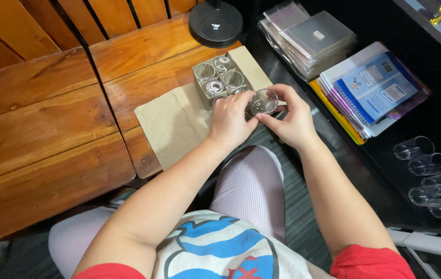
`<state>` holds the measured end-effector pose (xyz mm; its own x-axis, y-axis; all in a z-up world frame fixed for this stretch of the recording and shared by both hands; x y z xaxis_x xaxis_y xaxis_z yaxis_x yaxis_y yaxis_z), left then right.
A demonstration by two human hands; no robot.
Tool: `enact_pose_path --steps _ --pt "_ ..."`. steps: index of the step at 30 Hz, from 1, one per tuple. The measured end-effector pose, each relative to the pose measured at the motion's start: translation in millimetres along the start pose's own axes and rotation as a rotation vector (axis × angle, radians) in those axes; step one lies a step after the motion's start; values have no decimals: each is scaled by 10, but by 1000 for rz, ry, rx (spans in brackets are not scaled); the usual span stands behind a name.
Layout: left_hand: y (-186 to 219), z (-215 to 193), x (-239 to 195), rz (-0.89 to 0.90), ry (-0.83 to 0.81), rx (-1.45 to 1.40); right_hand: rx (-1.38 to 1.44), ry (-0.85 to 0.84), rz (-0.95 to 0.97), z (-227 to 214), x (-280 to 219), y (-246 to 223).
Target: The person places small clear glasses one by one into a cardboard box with molded compartments. They arrange the glasses on a wooden table, then transfer them into the box, and finally close the box flaps.
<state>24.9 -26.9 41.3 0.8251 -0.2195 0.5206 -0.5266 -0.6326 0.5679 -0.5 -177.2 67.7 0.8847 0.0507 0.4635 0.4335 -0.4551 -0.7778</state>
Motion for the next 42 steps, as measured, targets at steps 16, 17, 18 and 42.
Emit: enact_pose_path --steps 16,17,18,42 --pt "-36 110 -256 9 -185 51 -430 13 -217 162 -190 22" --pt "-9 127 -269 14 -216 48 -459 13 -213 170 -198 27" --pt "19 146 -281 18 -248 45 -488 13 -209 175 -206 33" --pt "-171 710 -403 127 -195 398 -518 86 -166 340 -439 358"
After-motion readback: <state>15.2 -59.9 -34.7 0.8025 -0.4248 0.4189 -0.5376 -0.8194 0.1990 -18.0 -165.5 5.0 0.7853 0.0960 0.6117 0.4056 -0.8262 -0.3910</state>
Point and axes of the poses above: each hand's wrist, its own x-axis towards the middle knuckle, its own z-axis out of the palm, y = z × x, the point moved 9 cm from there along x, towards the middle knuckle, and after that the axes turned 5 degrees about -z, right-handed, at the moved point
